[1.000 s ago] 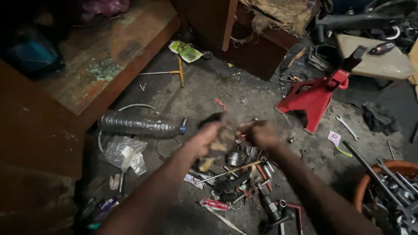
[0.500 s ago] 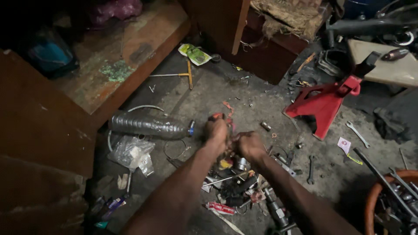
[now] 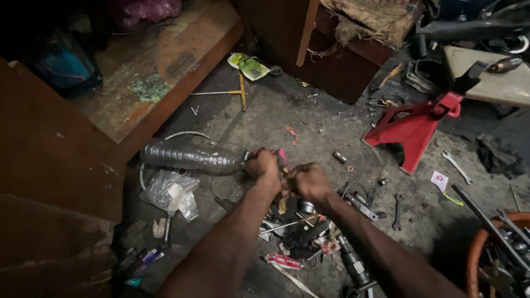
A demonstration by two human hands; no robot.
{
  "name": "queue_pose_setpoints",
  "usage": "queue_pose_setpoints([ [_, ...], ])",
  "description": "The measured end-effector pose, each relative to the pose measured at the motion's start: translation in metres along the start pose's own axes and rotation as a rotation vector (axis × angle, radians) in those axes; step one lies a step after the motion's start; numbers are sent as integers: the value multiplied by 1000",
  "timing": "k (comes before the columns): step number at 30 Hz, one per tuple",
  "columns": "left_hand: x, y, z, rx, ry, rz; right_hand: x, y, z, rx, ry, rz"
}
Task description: The person picks up and moves various metal parts, wrenches, and sockets from a cluttered floor, placing some into a basket and using a cloth to wipe others.
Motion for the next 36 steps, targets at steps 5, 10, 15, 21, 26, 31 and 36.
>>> queue_pose_setpoints([
  [5, 30, 2, -18, 119, 324, -319, 15, -19, 15, -57, 63, -45],
  [10, -5, -40, 10, 727, 687, -883, 29, -44, 60, 40, 95, -62],
  [15, -34, -53, 22, 627, 727, -649, 42, -57, 71, -61, -12, -112],
  [21, -62, -82, 27, 841, 837, -849, 35, -42, 74, -73, 38, -47],
  [26, -75, -97, 25, 1270, 844, -885, 19, -13, 86, -340, -51, 196],
  [31, -52, -97, 11, 622, 709, -520, 8, 20, 99, -619, -198, 193],
  [36, 9, -113, 35, 499, 408, -383, 0, 29, 117, -686, -252, 300],
])
Point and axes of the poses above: each hand's wrist, its own x-axis towards the middle knuckle, its own z-axis out of the back of the hand, y = z × x, the point moved 5 cm from there along x, towards the middle knuckle, and after that the axes turned 11 degrees about -y, right-handed, at the moved point
